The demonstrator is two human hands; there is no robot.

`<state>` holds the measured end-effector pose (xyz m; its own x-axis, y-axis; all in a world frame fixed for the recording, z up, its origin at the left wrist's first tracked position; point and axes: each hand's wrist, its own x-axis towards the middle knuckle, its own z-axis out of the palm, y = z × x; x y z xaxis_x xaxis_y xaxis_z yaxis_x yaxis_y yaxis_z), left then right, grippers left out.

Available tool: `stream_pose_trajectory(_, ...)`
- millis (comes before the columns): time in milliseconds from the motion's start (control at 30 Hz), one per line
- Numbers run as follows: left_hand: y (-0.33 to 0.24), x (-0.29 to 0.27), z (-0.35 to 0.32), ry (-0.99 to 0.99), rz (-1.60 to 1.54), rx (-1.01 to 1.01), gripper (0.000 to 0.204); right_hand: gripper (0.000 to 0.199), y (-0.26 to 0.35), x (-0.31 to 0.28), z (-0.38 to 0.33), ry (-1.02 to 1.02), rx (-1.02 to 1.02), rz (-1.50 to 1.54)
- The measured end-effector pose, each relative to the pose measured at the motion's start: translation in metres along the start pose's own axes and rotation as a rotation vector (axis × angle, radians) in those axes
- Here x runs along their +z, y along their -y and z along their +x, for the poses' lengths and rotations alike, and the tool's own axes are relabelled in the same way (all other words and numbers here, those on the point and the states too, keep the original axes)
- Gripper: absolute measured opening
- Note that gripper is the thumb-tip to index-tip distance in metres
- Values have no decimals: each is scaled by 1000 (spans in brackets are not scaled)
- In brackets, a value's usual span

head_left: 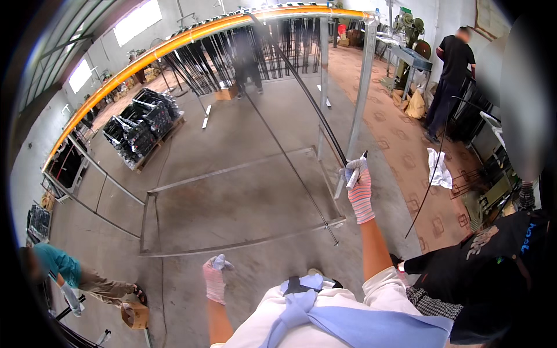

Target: The person picks up black metal chair frames from a stack and marks them with a marker. They handle the frames one at a time, writing on the metal before placing them back or moving to the next frame.

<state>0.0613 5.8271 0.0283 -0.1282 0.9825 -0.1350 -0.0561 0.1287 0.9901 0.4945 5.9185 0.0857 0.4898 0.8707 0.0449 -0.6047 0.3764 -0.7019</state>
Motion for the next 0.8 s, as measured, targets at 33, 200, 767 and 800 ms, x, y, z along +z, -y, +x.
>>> stream_pose_trajectory(33, 2, -1, 0, -4, -28, -13, 23, 25, -3, 10, -6, 2, -61, 1)
stream_pose_trajectory(200, 5, 4, 11, -2, -47, -67, 26, 16, -60, -7, 4, 65, -174, 56)
stream_pose_trajectory(767, -51, 27, 42, 173, 78, 48, 31, 22, -195, 60, -17, -139, 232, 582)
stream_pose_trajectory(800, -43, 22, 46, 169, 69, 45, 31, 23, -201, 60, -18, -140, 236, 570)
